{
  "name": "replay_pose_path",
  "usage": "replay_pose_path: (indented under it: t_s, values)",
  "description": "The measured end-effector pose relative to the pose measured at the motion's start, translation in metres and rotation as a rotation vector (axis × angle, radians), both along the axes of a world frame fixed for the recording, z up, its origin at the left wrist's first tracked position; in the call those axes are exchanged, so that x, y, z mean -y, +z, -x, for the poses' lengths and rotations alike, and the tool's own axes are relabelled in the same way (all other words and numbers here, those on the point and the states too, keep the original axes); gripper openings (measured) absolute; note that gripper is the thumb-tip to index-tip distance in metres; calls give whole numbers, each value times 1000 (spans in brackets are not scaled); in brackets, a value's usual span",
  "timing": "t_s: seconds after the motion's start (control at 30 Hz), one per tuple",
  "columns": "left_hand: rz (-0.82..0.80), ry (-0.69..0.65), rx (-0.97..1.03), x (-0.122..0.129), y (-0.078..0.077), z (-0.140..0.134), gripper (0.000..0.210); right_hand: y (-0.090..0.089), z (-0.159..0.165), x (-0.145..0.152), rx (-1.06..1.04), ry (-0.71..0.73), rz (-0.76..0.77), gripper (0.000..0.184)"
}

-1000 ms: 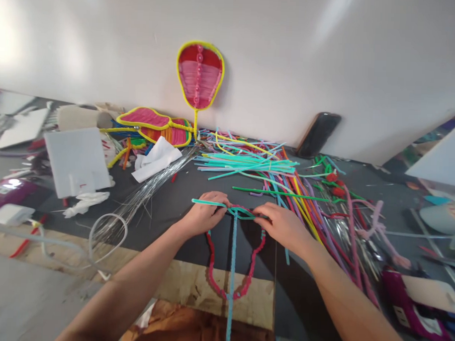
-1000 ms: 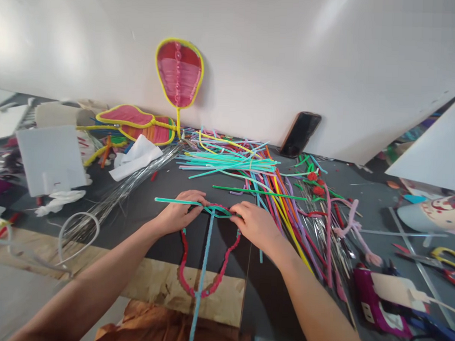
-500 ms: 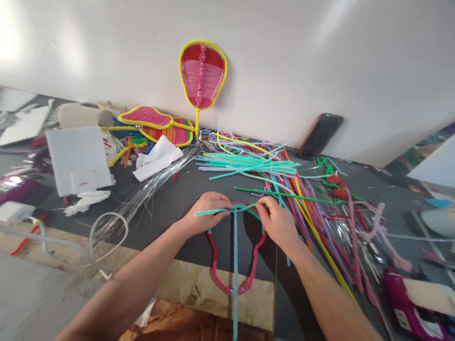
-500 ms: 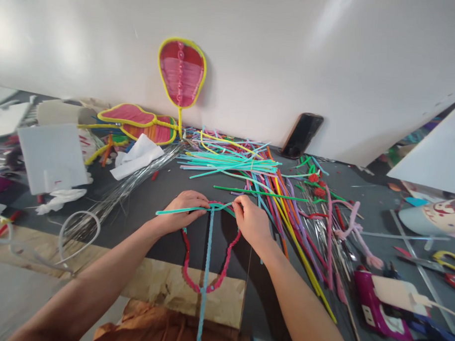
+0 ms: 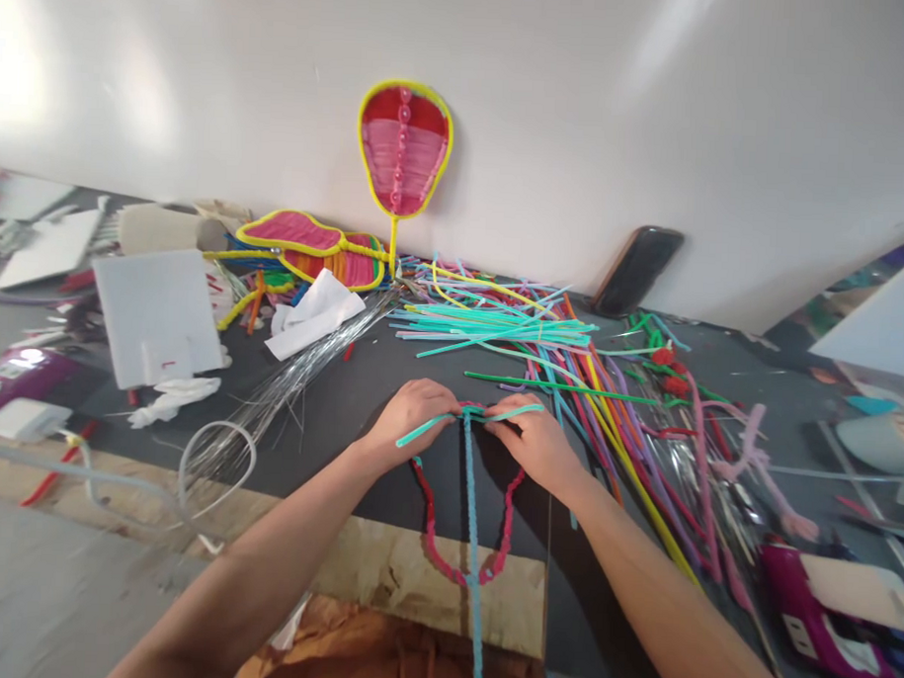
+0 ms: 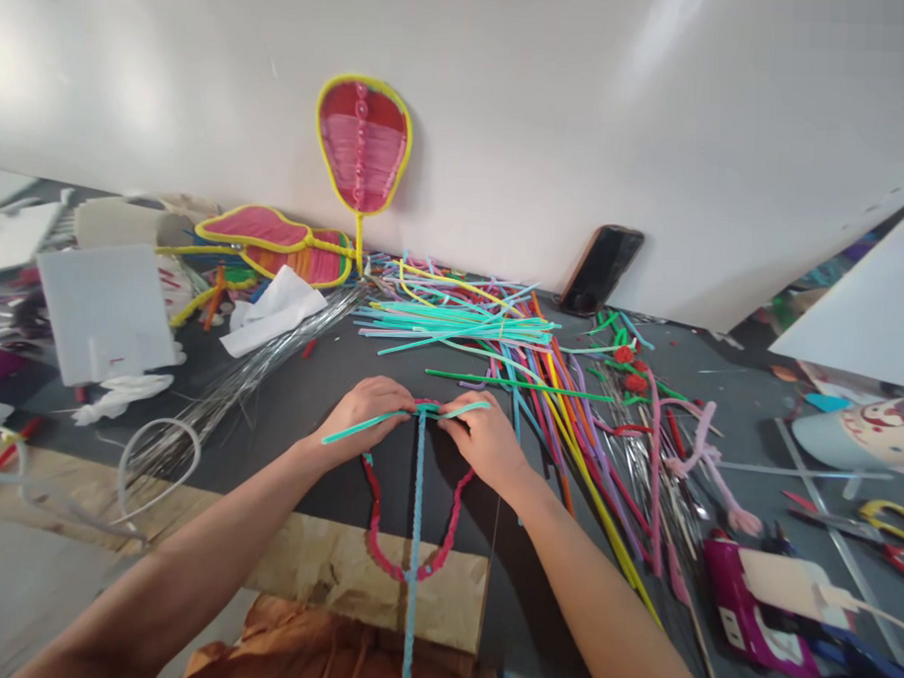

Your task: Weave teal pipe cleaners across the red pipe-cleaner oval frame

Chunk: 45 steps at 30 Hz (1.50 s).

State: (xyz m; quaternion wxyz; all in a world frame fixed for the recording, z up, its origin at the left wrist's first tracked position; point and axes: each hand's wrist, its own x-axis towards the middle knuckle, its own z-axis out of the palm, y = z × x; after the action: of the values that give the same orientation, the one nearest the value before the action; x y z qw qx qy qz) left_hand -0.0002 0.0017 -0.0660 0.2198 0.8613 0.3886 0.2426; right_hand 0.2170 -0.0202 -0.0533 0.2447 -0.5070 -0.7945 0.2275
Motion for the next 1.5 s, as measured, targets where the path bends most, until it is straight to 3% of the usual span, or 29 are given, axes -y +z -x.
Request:
replay_pose_path:
  t_s: [0.13,0.37,0.67,0.83,1.0,1.23,1.5]
  values:
    - [-48,10,-1,0,-2,0,18,-2,4,-9,78,80,-101,11]
    - [-51,-9,-13,-1,3,-1,12,-12,13,-9,156,-38,-145,11]
    - [-104,84,122,0,-3,-6,8,-15,22,-4,265,-36,-355,16]
    - [-79,86,200,1,-3,-9,9,-12,26,-4,220,-40,-283,15]
    - [-28,127,119,2,1,-9,12,-11,30,-2,173,-49,-231,16]
    - [-120,80,139,2,3,-10,17,-10,29,-1,-1,-72,-149,15]
    - [-98,59,136,-3,6,2,12,-10,29,-2,70,-151,-95,11]
